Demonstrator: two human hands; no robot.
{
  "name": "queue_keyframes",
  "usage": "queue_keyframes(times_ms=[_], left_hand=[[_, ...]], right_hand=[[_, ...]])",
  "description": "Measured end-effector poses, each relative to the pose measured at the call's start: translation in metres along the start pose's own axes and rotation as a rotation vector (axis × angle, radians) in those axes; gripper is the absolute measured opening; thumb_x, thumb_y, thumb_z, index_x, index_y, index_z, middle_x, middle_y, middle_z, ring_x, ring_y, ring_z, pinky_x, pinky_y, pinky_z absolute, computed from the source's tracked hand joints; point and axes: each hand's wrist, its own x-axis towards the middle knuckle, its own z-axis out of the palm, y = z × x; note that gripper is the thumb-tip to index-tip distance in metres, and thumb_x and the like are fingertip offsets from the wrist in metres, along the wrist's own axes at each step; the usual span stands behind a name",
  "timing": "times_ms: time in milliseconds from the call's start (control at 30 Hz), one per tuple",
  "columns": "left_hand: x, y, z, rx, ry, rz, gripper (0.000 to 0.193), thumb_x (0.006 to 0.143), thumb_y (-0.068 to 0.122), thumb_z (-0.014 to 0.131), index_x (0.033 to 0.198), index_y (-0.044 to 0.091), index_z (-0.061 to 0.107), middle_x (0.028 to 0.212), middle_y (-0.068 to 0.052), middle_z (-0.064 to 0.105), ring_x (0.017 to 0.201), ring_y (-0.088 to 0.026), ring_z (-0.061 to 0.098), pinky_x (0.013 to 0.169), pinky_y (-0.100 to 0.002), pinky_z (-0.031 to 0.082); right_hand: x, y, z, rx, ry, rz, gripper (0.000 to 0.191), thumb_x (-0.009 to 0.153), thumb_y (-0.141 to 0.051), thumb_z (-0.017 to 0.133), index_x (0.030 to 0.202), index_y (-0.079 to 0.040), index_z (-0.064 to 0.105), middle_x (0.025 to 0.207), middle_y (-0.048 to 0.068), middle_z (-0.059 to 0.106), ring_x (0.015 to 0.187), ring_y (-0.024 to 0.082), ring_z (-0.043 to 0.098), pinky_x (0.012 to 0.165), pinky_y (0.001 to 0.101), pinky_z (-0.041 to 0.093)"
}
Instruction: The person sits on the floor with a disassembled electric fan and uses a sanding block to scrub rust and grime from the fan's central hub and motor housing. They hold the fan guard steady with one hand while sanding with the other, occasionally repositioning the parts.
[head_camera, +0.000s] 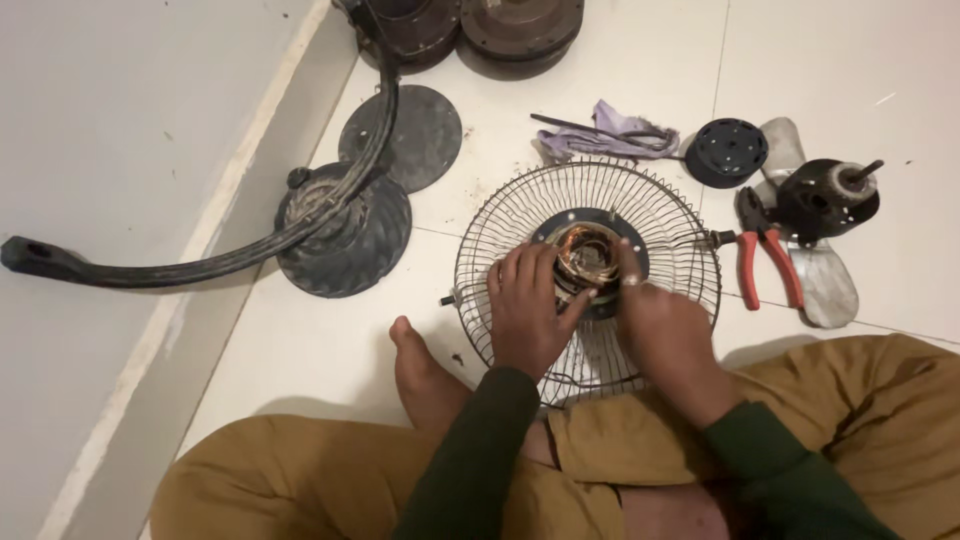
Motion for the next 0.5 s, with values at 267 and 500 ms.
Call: queue_keyframes(times_ms=[267, 500], left_hand=[[0.0018, 0.0006, 0.0001, 0.005, 0.013, -0.011, 0.065, 0.081, 0.037, 0.08, 0.129, 0.002, 0.056, 0.133, -0.015, 0.058, 0.134, -0.036, 0.047, 0.113, -0.055, 0.03], [-0.0005, -0.0019, 0.0019, 0.003, 0.01, 0.004, 0.064, 0.085, 0.037, 0.079, 0.132, 0.001, 0.055, 0.135, -0.015, 0.057, 0.136, -0.036, 0.047, 0.115, -0.054, 0.03]], right_hand=[[0.0018, 0.0033, 0.002, -0.056, -0.154, 0.065, 0.076, 0.082, -0.01, 0.06, 0.155, 0.002, 0.044, 0.063, 0.016, 0.067, 0.052, 0.034, 0.066, 0.049, 0.0475, 0.052], [0.0005, -0.0053, -0.0059, 0.034, 0.069, 0.071, 0.062, 0.086, -0.009, 0.06, 0.146, 0.006, 0.054, 0.065, 0.018, 0.066, 0.053, 0.038, 0.065, 0.047, 0.0511, 0.049]])
